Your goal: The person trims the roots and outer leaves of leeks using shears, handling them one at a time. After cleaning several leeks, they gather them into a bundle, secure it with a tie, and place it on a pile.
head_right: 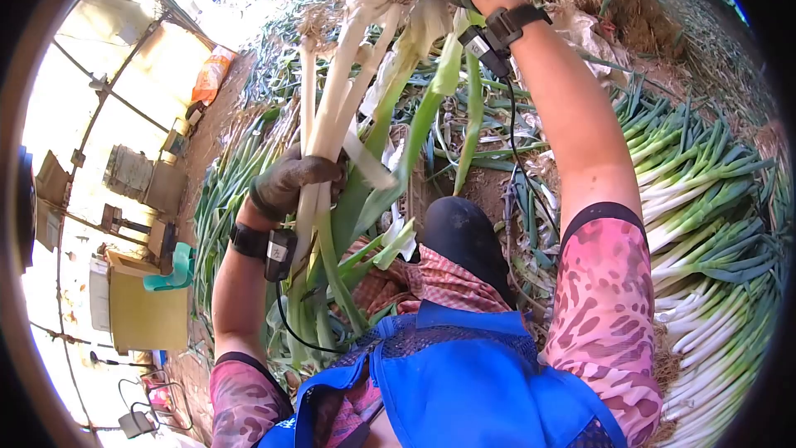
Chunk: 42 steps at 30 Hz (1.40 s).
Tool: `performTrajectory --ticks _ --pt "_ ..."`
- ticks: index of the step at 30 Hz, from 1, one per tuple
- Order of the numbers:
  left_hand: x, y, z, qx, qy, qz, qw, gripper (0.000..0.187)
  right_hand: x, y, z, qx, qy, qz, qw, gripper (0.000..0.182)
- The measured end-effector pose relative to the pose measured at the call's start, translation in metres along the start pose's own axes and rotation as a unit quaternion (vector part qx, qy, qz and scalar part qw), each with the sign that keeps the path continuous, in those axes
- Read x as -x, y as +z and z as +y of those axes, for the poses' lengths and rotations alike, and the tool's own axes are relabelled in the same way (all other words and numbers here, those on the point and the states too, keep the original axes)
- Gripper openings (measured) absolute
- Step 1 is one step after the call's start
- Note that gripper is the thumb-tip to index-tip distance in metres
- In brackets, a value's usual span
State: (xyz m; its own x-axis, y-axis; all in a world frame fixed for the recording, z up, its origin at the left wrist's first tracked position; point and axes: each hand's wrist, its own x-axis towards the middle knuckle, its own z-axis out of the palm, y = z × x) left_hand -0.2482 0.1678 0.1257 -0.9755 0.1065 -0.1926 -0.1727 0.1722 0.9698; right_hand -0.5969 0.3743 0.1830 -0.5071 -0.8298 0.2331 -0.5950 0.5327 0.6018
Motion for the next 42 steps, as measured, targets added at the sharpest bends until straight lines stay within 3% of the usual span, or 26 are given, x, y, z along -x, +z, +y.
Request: performTrajectory --ticks 1,3,4,5,6,7,8,9,11,13,15,16,17,19,23,25,28,31,34,35,36,37,38,39,40,42 --pt "0.0 0.0 0.002 0.001 0.002 -0.01 1.0 0.033 -0.014 0.026 0.013 0.119 -0.015 -0.016 0.993 0.04" --pt "-0.004 -0.003 0.004 0.004 0.01 -0.029 1.0 0.033 -0.024 0.063 0.05 -0.086 0.176 0.125 0.973 0.028" --pt "-0.002 -0.018 -0.013 -0.122 0.146 -0.05 0.981 0.033 0.002 0.07 0.074 0.034 0.203 0.078 0.975 0.026" --pt "0.009 -0.018 -0.012 -0.044 0.06 -0.039 0.996 0.034 0.034 0.085 0.108 0.154 0.23 0.033 0.96 0.025" --pt "0.02 -0.017 -0.012 0.038 -0.023 -0.015 0.999 0.036 0.062 0.126 0.153 -0.296 0.246 0.223 0.896 0.025" --pt "0.025 -0.021 -0.013 0.063 -0.04 0.001 0.997 0.04 0.074 0.157 0.183 -0.675 0.197 0.354 0.617 0.026" --pt "0.023 -0.024 -0.018 0.081 -0.056 0.015 0.995 0.04 0.084 0.139 0.179 -0.494 0.215 0.331 0.774 0.025" --pt "0.017 -0.029 -0.026 0.1 -0.073 0.029 0.992 0.041 0.102 0.124 0.17 -0.285 0.219 0.289 0.887 0.025" --pt "0.003 -0.039 -0.04 0.089 -0.043 0.03 0.995 0.037 0.104 0.079 0.106 -0.572 0.191 0.293 0.742 0.024" --pt "-0.008 -0.034 -0.045 0.047 -0.016 0.048 0.998 0.035 0.109 -0.008 0.008 -0.458 0.059 0.316 0.829 0.022" --pt "-0.019 -0.043 -0.063 -0.078 0.054 0.013 0.995 0.037 0.081 0.008 -0.043 -0.652 -0.206 0.237 0.69 0.034" --pt "-0.019 -0.028 -0.051 -0.029 0.008 0.024 0.999 0.038 0.093 -0.032 -0.093 -0.802 -0.225 0.141 0.536 0.042" --pt "-0.018 -0.018 -0.041 0.018 -0.038 0.034 0.999 0.039 0.089 -0.038 -0.12 -0.755 -0.254 0.111 0.593 0.044" --pt "-0.016 -0.012 -0.037 0.054 -0.031 0.012 0.998 0.045 0.083 -0.038 -0.173 -0.793 -0.077 -0.066 0.6 0.031" --pt "-0.01 -0.01 -0.039 0.074 -0.038 0.013 0.996 0.051 0.078 -0.013 -0.2 -0.903 -0.218 0.001 0.372 0.029" --pt "-0.009 -0.011 -0.04 0.119 -0.018 -0.018 0.992 0.056 0.075 -0.009 -0.204 -0.879 -0.251 0.045 0.402 0.028" --pt "-0.014 -0.019 -0.049 0.082 -0.036 -0.021 0.996 0.06 0.058 0.01 -0.201 -0.716 -0.244 0.145 0.638 0.026" --pt "-0.01 -0.015 -0.041 0.135 -0.056 -0.056 0.988 0.062 0.066 0.021 -0.167 -0.747 -0.174 0.211 0.606 0.028" --pt "-0.008 -0.02 -0.053 0.128 -0.074 -0.033 0.988 0.057 0.056 0.067 -0.084 -0.606 0.078 0.211 0.763 0.017" --pt "-0.008 -0.023 -0.055 0.116 -0.086 -0.021 0.989 0.055 0.062 0.07 -0.049 -0.533 0.085 0.228 0.811 0.015" --pt "-0.008 -0.022 -0.054 0.101 -0.083 -0.007 0.991 0.053 0.066 0.057 -0.042 -0.809 0.056 0.229 0.539 0.014" --pt "-0.007 -0.02 -0.052 0.086 -0.079 0.009 0.993 0.051 0.072 0.039 -0.035 -0.963 0.018 0.194 0.188 0.013" --pt "-0.007 -0.018 -0.05 0.072 -0.075 0.023 0.994 0.048 0.074 0.027 -0.039 -0.867 -0.063 0.206 0.448 0.016" --pt "-0.007 -0.012 -0.048 0.046 -0.051 0.033 0.997 0.047 0.075 0.017 -0.042 -0.53 -0.077 0.294 0.791 0.019" --pt "-0.009 -0.006 -0.046 0.02 -0.026 0.042 0.999 0.046 0.076 0.007 -0.046 -0.3 -0.095 0.395 0.863 0.022" --pt "-0.021 0.002 -0.054 -0.023 -0.022 0.045 0.999 0.044 0.067 -0.016 -0.08 -0.551 -0.058 0.224 0.802 0.027"
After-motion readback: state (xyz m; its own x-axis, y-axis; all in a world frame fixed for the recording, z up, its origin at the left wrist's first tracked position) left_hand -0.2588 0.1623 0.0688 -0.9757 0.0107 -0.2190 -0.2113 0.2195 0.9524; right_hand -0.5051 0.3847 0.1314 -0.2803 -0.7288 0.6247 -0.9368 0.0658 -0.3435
